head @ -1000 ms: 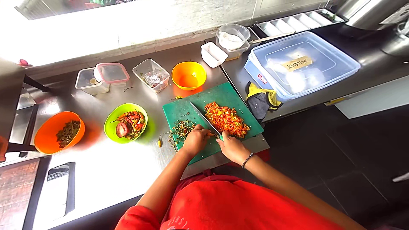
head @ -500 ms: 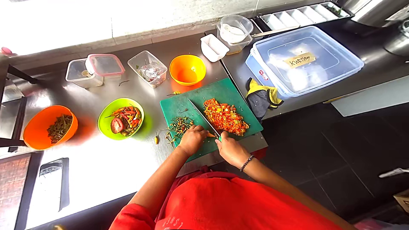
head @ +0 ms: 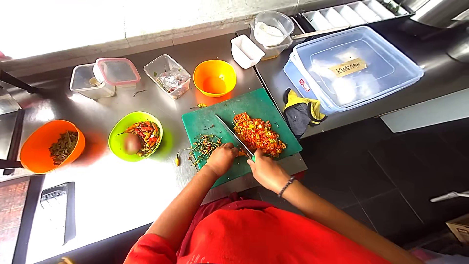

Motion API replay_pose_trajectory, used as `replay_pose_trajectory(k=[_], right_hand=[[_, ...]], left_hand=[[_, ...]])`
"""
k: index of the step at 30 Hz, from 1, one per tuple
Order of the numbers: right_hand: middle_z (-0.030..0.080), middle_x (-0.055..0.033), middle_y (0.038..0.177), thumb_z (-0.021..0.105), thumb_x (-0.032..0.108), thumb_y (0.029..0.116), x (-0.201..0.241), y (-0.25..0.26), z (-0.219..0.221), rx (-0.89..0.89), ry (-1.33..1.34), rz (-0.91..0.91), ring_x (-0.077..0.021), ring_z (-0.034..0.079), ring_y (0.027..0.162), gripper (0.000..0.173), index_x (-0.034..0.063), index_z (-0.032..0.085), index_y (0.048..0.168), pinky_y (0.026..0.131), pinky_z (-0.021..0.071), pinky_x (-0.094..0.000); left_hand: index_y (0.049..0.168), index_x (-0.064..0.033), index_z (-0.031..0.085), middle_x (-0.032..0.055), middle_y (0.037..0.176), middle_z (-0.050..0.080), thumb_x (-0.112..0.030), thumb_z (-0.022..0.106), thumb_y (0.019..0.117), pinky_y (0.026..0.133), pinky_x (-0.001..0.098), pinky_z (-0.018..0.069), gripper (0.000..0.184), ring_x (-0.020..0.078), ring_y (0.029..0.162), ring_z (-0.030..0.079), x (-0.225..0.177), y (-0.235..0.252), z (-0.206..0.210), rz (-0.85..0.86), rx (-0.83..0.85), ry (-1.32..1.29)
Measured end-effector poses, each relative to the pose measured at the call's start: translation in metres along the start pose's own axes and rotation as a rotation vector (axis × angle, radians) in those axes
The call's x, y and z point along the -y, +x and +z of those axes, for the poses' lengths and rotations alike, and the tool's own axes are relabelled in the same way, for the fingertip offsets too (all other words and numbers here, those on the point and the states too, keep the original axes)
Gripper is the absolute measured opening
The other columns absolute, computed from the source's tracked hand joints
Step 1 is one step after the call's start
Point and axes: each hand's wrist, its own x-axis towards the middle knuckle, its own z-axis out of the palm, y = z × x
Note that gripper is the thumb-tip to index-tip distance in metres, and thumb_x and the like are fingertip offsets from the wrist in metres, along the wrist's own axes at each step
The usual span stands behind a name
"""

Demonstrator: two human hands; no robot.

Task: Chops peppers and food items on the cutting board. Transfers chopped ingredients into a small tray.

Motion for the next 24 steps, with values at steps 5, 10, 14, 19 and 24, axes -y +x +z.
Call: replay_pose_trajectory(k=[5,10,14,19,24], right_hand=[[0.069,-0.0240,0.109,0.042,0.034,0.1121,-0.003,0.010,0.004,-0.012,0.032,-0.039,-0.0392,0.070,0.109,0.043,-0.0025,0.046,0.134,0.092,0.0554,-0.0524],[0.069,-0.0227,0.110,0.040,0.034,0.1124,-0.001,0.009,0.016,-0.020,0.038,-0.011,-0.0379,0.070,0.110,0.042,-0.0014,0.046,0.135,0.094,0.0547,-0.0508],[0.068,-0.0235,0.111,0.041,0.034,0.1122,0.001,0.004,-0.003,0.014,0.026,-0.032,-0.0388,0.069,0.110,0.044,-0.0025,0.046,0.135,0.094,0.0547,-0.0510],[0.069,-0.0246,0.112,0.041,0.034,0.1122,-0.001,0.015,0.011,-0.021,0.060,-0.036,-0.0394,0.069,0.110,0.044,-0.0029,0.047,0.136,0.094,0.0544,-0.0526],[0.069,-0.0226,0.109,0.042,0.034,0.1120,0.003,0.007,0.010,-0.023,0.053,-0.020,-0.0377,0.070,0.108,0.041,-0.0012,0.046,0.133,0.093,0.0553,-0.0507]], left_hand=[[0.099,0.0034,0.076,0.0214,0.104,0.073,0.001,0.060,0.0980,0.096,0.0478,0.0551,0.017,0.0369,0.106,0.070,0.003,-0.006,0.008,0.022,-0.065,-0.050],[0.093,0.0048,0.076,0.0219,0.100,0.074,0.003,0.063,0.0949,0.093,0.0484,0.0565,0.013,0.0375,0.102,0.072,0.005,-0.007,0.011,0.044,-0.160,-0.089],[0.089,0.0068,0.074,0.0228,0.097,0.073,0.001,0.064,0.0954,0.092,0.0485,0.0567,0.013,0.0381,0.100,0.072,0.004,-0.006,0.006,0.026,-0.130,-0.054],[0.091,0.0067,0.075,0.0234,0.098,0.073,0.000,0.064,0.0955,0.091,0.0490,0.0568,0.013,0.0386,0.100,0.072,0.004,-0.005,0.008,0.018,-0.149,-0.080],[0.092,0.0061,0.075,0.0231,0.098,0.073,-0.001,0.065,0.0960,0.092,0.0486,0.0564,0.013,0.0383,0.100,0.072,0.004,-0.003,0.008,0.004,-0.151,-0.078]])
